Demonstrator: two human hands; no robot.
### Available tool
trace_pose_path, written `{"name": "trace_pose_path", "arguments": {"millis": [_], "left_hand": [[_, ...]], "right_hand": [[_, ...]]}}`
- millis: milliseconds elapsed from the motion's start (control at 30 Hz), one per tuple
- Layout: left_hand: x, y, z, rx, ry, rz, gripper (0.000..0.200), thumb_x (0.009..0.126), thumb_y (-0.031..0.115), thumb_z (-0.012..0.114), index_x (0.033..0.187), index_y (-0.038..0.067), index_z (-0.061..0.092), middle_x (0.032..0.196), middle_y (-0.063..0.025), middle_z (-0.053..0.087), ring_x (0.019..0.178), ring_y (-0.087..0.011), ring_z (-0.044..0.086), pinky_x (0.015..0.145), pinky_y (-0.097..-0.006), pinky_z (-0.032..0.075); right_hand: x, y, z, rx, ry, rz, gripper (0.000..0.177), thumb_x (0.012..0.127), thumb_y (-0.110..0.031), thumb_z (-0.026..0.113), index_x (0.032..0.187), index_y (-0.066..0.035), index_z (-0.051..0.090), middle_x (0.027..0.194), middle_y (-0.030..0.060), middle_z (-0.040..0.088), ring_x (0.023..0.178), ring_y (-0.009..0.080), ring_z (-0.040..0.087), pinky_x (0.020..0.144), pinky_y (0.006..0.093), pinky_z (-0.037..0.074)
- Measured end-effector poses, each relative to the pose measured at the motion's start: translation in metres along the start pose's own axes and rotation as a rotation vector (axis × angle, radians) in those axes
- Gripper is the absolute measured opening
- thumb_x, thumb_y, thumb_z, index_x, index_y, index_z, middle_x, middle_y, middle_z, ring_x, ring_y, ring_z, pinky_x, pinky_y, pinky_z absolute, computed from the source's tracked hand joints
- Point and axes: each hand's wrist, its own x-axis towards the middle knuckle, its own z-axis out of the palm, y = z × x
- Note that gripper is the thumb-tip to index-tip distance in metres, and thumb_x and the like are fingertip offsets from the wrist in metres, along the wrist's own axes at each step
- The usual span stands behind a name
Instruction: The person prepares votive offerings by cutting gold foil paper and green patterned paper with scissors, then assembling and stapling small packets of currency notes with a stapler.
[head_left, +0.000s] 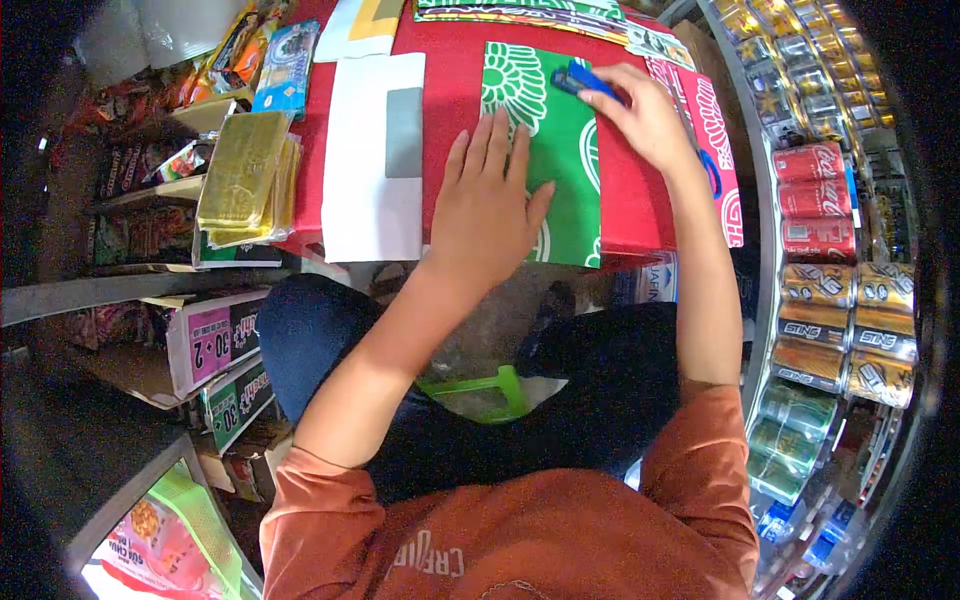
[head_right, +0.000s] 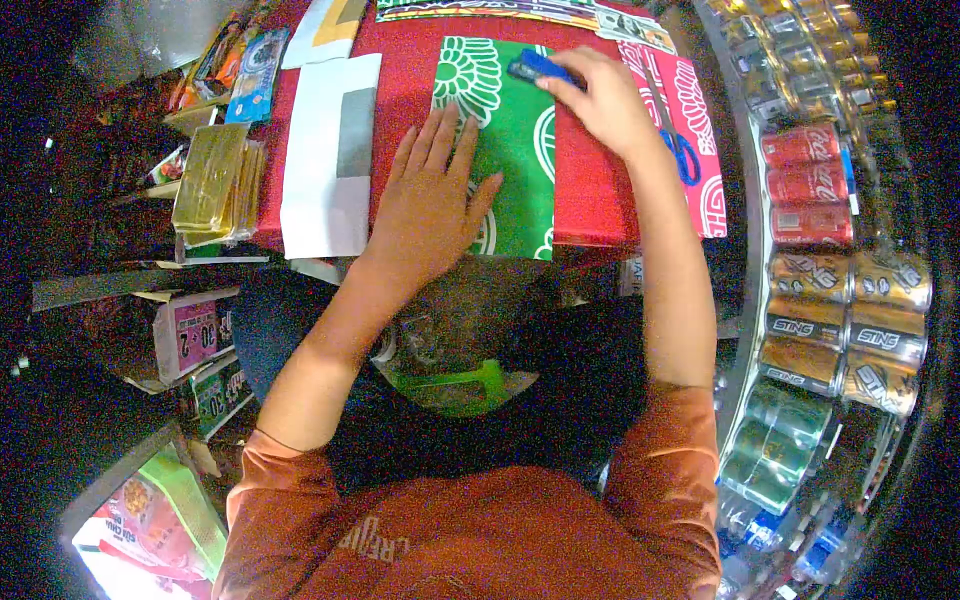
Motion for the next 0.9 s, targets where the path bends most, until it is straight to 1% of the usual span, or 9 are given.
{"name": "trace_pose_path", "arguments": {"millis": [67,200,300,433,500,600,667,767,900], "left_hand": [[0.001,-0.001,-0.002,-0.009,-0.025,-0.003,0.064,0.103,0.042,0.050,0.147,-0.005,0.043,0.155,-0.0285,0.038,0.146,-0.0404,0.035,0.123,-0.0494,0.024],[0.001,-0.001,-0.009,-0.035,-0.045,0.017,0.073,0.099,0.049,0.056,0.148,-0.004,0.042,0.156,-0.0270,0.037,0.147,-0.0400,0.034,0.123,-0.0496,0.023],[0.001,-0.005,-0.037,-0.186,-0.185,0.196,0.081,0.093,0.052,0.065,0.149,-0.001,0.043,0.157,-0.0243,0.038,0.148,-0.0389,0.033,0.124,-0.0500,0.022],[0.003,-0.012,-0.043,-0.268,-0.214,0.261,0.082,0.085,0.049,0.075,0.147,0.003,0.047,0.155,-0.0209,0.042,0.145,-0.0382,0.038,0.122,-0.0507,0.027],[0.007,-0.016,-0.034,-0.245,-0.197,0.254,0.080,0.084,0.047,0.076,0.146,0.004,0.050,0.154,-0.0200,0.044,0.143,-0.0386,0.041,0.121,-0.0507,0.030],[0.013,-0.015,-0.020,-0.233,-0.133,0.266,0.077,0.086,0.048,0.074,0.144,0.002,0.051,0.153,-0.0202,0.046,0.141,-0.0400,0.044,0.120,-0.0502,0.032],[0.014,-0.009,-0.014,-0.241,-0.118,0.246,0.077,0.087,0.048,0.073,0.144,0.002,0.051,0.153,-0.0205,0.046,0.141,-0.0401,0.043,0.120,-0.0501,0.032],[0.013,-0.008,-0.009,-0.224,-0.124,0.231,0.078,0.089,0.050,0.071,0.146,0.000,0.049,0.154,-0.0211,0.045,0.143,-0.0397,0.041,0.120,-0.0501,0.031],[0.013,-0.009,-0.005,-0.196,-0.156,0.228,0.083,0.090,0.054,0.067,0.148,-0.002,0.044,0.157,-0.0219,0.041,0.147,-0.0382,0.036,0.122,-0.0496,0.027]], "right_hand": [[0.015,0.015,0.005,-0.031,0.025,0.030,0.042,0.095,-0.034,0.070,0.118,0.001,0.069,0.112,0.0171,0.070,0.104,0.0310,0.067,0.091,0.0374,0.050],[0.034,0.040,0.013,-0.157,0.104,0.011,0.042,0.094,-0.033,0.070,0.119,0.001,0.069,0.116,0.0177,0.070,0.109,0.0329,0.067,0.093,0.0389,0.050],[0.038,0.037,0.012,-0.282,0.189,0.004,0.042,0.094,-0.031,0.070,0.120,0.001,0.069,0.117,0.0171,0.070,0.110,0.0330,0.066,0.095,0.0381,0.049],[0.024,0.027,0.002,-0.030,0.195,0.021,0.041,0.094,-0.031,0.071,0.121,-0.002,0.069,0.116,0.0157,0.071,0.105,0.0304,0.068,0.094,0.0374,0.050],[0.018,0.021,-0.003,0.023,0.087,0.068,0.040,0.094,-0.032,0.071,0.121,-0.002,0.069,0.114,0.0154,0.072,0.104,0.0287,0.068,0.094,0.0373,0.049],[0.013,0.014,-0.008,0.057,-0.033,0.101,0.039,0.092,-0.032,0.073,0.119,-0.003,0.070,0.108,0.0156,0.073,0.101,0.0270,0.069,0.091,0.0369,0.050],[0.011,0.016,-0.005,0.008,-0.022,0.043,0.039,0.092,-0.032,0.073,0.118,-0.003,0.070,0.107,0.0155,0.073,0.098,0.0267,0.068,0.090,0.0366,0.050],[0.003,0.008,-0.005,-0.004,-0.044,0.076,0.036,0.093,-0.029,0.072,0.117,-0.002,0.070,0.106,0.0140,0.072,0.097,0.0256,0.067,0.088,0.0353,0.050],[-0.031,-0.004,-0.008,0.059,-0.041,-0.059,0.031,0.094,-0.022,0.071,0.115,0.000,0.068,0.104,0.0119,0.067,0.095,0.0243,0.065,0.084,0.0334,0.049]]}}
